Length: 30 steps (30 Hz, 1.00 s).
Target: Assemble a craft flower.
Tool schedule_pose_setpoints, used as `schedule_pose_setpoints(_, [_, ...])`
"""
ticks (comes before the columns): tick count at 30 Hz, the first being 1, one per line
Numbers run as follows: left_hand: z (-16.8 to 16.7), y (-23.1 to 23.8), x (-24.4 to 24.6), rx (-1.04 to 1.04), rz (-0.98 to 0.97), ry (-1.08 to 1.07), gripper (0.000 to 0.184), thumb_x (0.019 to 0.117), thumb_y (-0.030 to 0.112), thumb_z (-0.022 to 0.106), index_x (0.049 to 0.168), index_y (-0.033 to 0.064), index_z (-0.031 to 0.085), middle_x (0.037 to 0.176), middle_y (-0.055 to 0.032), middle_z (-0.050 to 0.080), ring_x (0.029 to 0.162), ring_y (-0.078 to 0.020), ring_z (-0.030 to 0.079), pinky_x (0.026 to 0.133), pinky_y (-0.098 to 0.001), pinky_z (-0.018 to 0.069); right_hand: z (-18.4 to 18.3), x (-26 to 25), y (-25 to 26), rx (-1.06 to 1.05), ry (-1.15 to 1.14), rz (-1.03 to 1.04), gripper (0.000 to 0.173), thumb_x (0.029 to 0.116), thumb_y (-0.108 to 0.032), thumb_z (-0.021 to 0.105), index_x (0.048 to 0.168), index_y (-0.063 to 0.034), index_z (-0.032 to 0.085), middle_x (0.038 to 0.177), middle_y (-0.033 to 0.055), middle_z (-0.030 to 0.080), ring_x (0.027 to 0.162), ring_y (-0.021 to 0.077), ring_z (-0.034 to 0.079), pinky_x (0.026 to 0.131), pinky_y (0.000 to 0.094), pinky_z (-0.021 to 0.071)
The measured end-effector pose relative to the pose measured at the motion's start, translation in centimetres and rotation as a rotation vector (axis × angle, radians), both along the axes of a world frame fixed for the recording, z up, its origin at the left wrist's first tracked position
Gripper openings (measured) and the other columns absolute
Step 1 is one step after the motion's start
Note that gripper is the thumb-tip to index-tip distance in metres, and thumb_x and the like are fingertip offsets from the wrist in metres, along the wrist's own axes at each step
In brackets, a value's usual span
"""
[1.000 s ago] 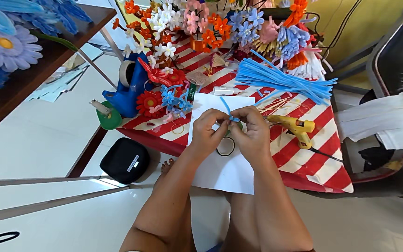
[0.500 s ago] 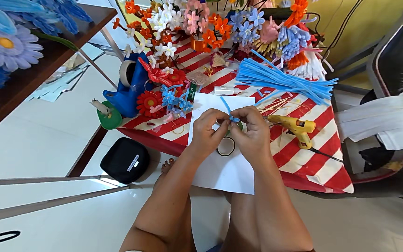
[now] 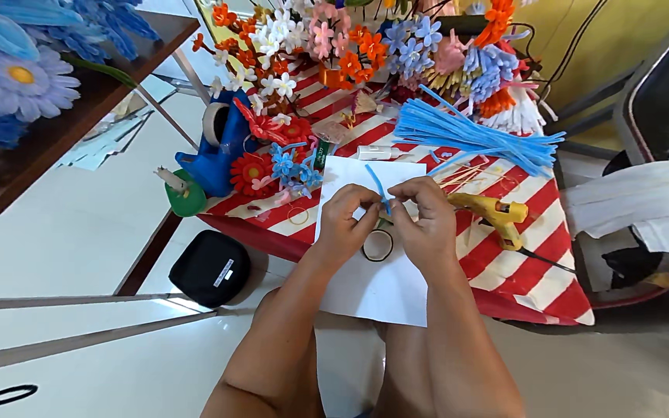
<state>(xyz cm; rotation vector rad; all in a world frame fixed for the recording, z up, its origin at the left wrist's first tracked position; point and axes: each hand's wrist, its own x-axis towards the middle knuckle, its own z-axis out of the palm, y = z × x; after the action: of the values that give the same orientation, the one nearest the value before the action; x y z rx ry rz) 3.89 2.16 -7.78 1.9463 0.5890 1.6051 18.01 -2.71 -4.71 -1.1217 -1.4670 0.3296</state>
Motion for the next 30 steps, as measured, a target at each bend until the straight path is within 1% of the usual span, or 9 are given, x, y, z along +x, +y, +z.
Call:
schedule_pose_setpoints(5, [-0.1, -0.2, -0.1, 0.012, 0.012, -0.001, 0.006, 0.0911, -0.001, 0.063, 0.092, -0.0039, 0.068, 0.088, -0.0087, 0.068, 0.083, -0.0083, 0.065, 0.078, -0.0229, 0.0565, -0.1, -0.3, -0.1, -0.012, -0.038, 0.005, 0.011, 0.0897, -0.005, 0.061, 0.094, -0.0025, 0.071, 0.096, 0.0035, 0.063, 0.092, 0.0052, 0.061, 0.083, 0.0194, 0.0535])
schedule_pose_setpoints(12, [0.4, -0.6, -0.2, 0.044, 0.02, 0.001, 0.005, 0.0903, -0.001, 0.064, 0.09, -0.0038, 0.068, 0.087, -0.0092, 0.068, 0.083, -0.0093, 0.066, 0.078, -0.023, 0.0565, 0.2, -0.5, -0.6, -0.007, -0.078, -0.02, 0.011, 0.0897, -0.006, 0.062, 0.094, -0.0027, 0.072, 0.095, 0.0036, 0.064, 0.092, 0.0057, 0.062, 0.083, 0.0201, 0.053])
schedule_pose_setpoints(15, [0.5, -0.6, -0.4, 0.068, 0.013, 0.008, 0.005, 0.0914, -0.001, 0.064, 0.092, -0.0029, 0.068, 0.089, -0.0086, 0.068, 0.086, -0.0097, 0.065, 0.08, -0.0237, 0.0559, 0.2, -0.4, -0.8, -0.003, -0.098, -0.03, 0.011, 0.0904, -0.007, 0.062, 0.094, -0.0031, 0.072, 0.094, 0.0037, 0.065, 0.092, 0.0059, 0.062, 0.083, 0.0203, 0.0527])
schedule_pose_setpoints(18, [0.7, -0.9, -0.5, 0.088, 0.018, 0.019, 0.006, 0.0912, -0.001, 0.064, 0.092, -0.0041, 0.069, 0.089, -0.0103, 0.069, 0.085, -0.0114, 0.066, 0.08, -0.0252, 0.057, 0.3, -0.3, -1.2, -0.008, -0.121, -0.041, 0.012, 0.0905, -0.008, 0.062, 0.093, -0.0025, 0.072, 0.093, 0.0048, 0.066, 0.091, 0.007, 0.063, 0.083, 0.0216, 0.0531])
schedule_pose_setpoints(26, [0.8, -1.6, -0.3, 0.134, 0.037, 0.043, 0.006, 0.089, -0.002, 0.066, 0.091, -0.0038, 0.071, 0.088, -0.0113, 0.068, 0.087, -0.0129, 0.066, 0.082, -0.0248, 0.0566, 0.5, 0.3, -2.1, -0.013, -0.166, -0.045, 0.011, 0.0907, -0.009, 0.062, 0.093, -0.0031, 0.072, 0.092, 0.0048, 0.065, 0.09, 0.0076, 0.062, 0.082, 0.0217, 0.0525])
schedule_pose_setpoints(30, [0.7, -1.6, -0.3, 0.138, 0.046, 0.064, 0.006, 0.0897, -0.002, 0.066, 0.091, -0.0032, 0.072, 0.089, -0.0107, 0.069, 0.088, -0.0127, 0.066, 0.083, -0.0243, 0.0558, 0.4, 0.4, -2.1, -0.03, -0.173, -0.045, 0.012, 0.0908, -0.009, 0.062, 0.093, -0.0034, 0.073, 0.091, 0.0044, 0.064, 0.088, 0.0071, 0.062, 0.081, 0.0217, 0.053])
